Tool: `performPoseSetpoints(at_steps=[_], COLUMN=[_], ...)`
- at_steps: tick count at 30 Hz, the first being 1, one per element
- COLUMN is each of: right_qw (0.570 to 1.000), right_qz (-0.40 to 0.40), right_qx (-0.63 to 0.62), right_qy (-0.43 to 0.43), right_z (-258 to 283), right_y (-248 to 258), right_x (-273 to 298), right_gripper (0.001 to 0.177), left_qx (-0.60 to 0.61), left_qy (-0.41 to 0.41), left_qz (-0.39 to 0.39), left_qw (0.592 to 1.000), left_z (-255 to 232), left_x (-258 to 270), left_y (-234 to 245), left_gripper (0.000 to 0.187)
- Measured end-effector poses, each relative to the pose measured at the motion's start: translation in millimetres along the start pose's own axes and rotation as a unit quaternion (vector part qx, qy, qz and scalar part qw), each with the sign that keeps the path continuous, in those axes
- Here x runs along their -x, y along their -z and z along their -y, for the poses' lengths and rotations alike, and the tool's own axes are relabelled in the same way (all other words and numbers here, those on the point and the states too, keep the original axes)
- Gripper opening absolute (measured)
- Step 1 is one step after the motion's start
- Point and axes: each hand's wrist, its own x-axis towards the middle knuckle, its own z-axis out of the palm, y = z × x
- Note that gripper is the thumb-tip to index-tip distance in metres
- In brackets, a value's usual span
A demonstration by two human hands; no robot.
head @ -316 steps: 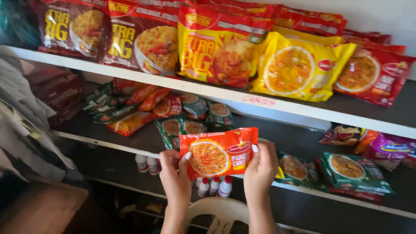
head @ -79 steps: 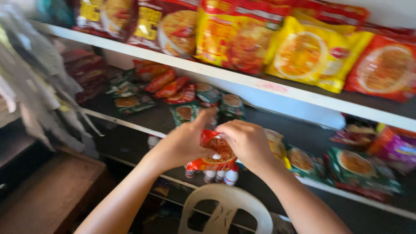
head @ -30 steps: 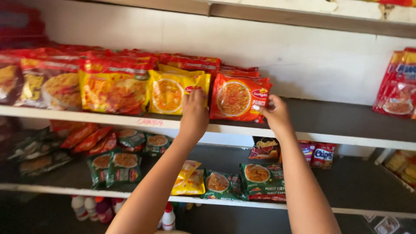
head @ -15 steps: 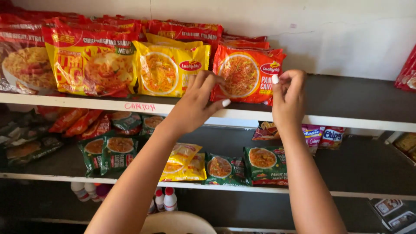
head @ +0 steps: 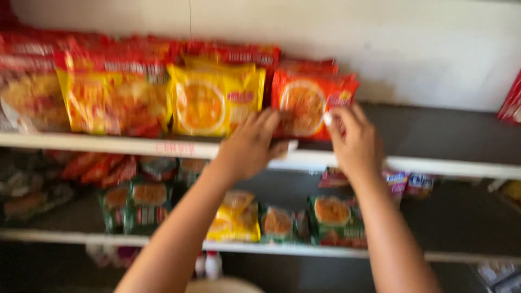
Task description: The recorder is organizing and restocking various flavors of instant noodle packets on store shelves.
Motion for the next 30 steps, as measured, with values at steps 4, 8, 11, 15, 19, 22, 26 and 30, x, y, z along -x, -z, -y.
performPoseSetpoints(at_steps=[4,8,11,15,19,22,26,30], right_qw=[0.998,0.999,0.993,0.957,0.916,0.954,0.952,0.924], right_qz=[0.036,0.033,-0.006,-0.068,-0.101,-0.053,0.086,0.143], right_qx=[-0.048,-0.031,-0.111,-0.278,-0.382,-0.283,-0.242,-0.241], right_qy=[0.008,0.020,0.030,-0.050,-0.064,0.081,0.166,0.260], right_z=[-16,-41,-41,-25,28,86,158,217], right_y=[1,-7,-3,7,-5,-33,-76,-136], right_x=[24,31,38,56,83,103,100,99], right_gripper=[0.010,0.009,0.006,0.006,0.009,0.016,0.029,0.033], left_qx=[-0.019,-0.015,0.179,0.239,0.203,0.171,0.097,0.038], left_qy=[-0.005,-0.015,-0.032,0.025,0.100,0.123,0.178,0.257], left_qz=[0.022,-0.021,-0.104,-0.199,-0.179,-0.149,-0.143,-0.165], left_qw=[1.000,1.000,0.978,0.950,0.958,0.966,0.969,0.951], left_z=[3,-18,-18,-22,-12,19,77,125], left_x=[18,33,55,121,189,239,295,345], left_y=[-18,15,24,33,65,80,96,126], left_gripper=[0.077,0.075,0.047,0.038,0.028,0.031,0.034,0.037])
